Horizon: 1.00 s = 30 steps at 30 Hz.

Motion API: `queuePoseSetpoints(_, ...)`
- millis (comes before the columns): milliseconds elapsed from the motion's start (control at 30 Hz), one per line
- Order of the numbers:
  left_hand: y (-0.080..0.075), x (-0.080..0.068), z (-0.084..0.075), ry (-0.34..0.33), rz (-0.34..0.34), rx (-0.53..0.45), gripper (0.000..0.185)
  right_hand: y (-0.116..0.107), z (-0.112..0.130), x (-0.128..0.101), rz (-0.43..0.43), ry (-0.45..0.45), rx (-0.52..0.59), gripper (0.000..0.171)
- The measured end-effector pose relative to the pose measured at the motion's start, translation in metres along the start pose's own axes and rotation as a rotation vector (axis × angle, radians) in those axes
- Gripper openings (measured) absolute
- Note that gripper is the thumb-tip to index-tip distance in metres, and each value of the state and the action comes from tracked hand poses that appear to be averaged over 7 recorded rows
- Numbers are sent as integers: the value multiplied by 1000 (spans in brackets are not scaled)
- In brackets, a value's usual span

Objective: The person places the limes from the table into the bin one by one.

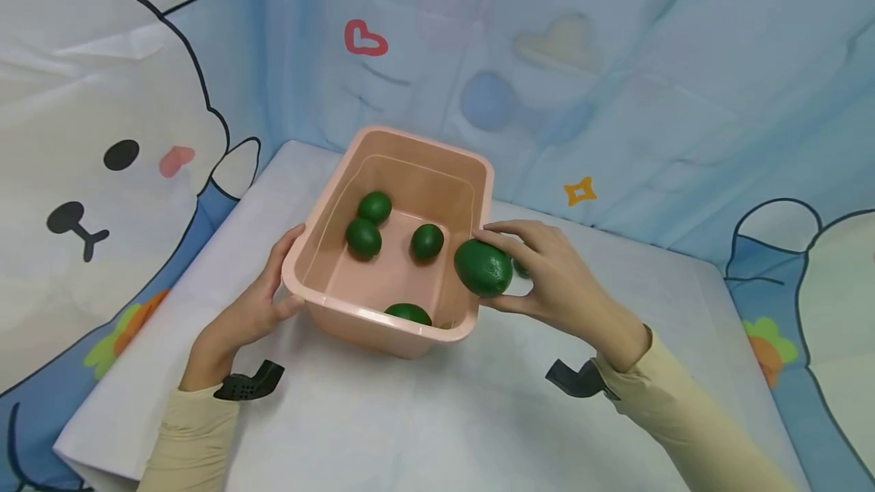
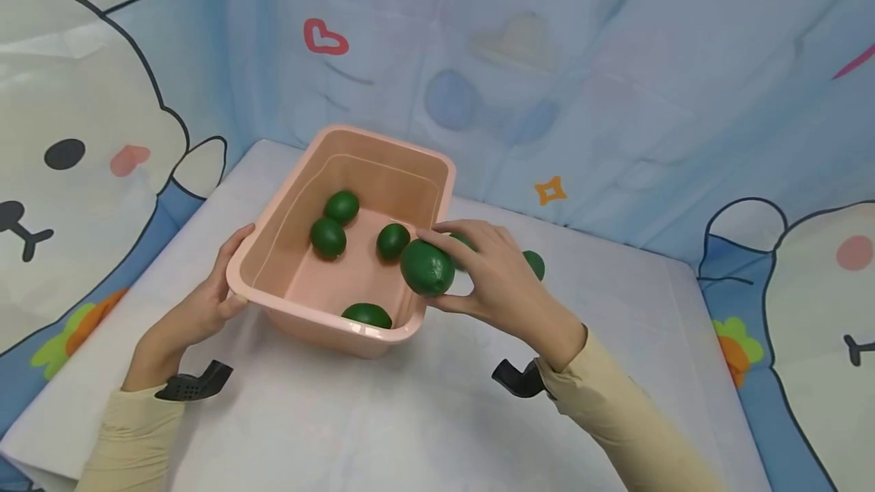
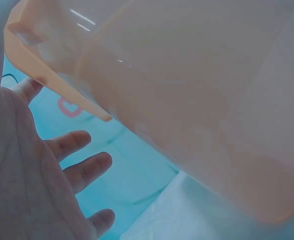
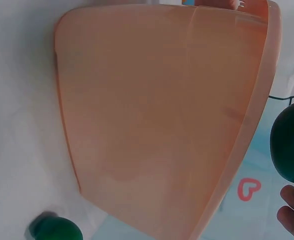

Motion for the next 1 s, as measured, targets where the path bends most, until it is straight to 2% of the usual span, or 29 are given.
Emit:
queuePoseSetpoints(267, 3, -2, 2, 2, -3, 2, 90, 4, 3, 6, 7, -8, 15, 81)
queuePoseSetpoints(533, 1, -1, -1, 3, -12, 18, 90, 0, 3, 15, -13, -8, 33, 70)
queuePoseSetpoints(767, 1, 0, -2, -1, -6, 19, 90, 0, -16, -2, -34, 44, 54, 69)
queuePoseSetpoints(1000, 1, -1, -1, -12, -11, 19, 90, 4, -46, -29, -10, 153, 32, 67)
Point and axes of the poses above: each hand's wrist, its own x-axis towards the middle knuckle, its own y-axis out of the palm, z = x × y, the point moved 10 cm from there along x, towards the middle knuckle, and after that the axes turned 15 degrees about -x, right-handed, at the moved point
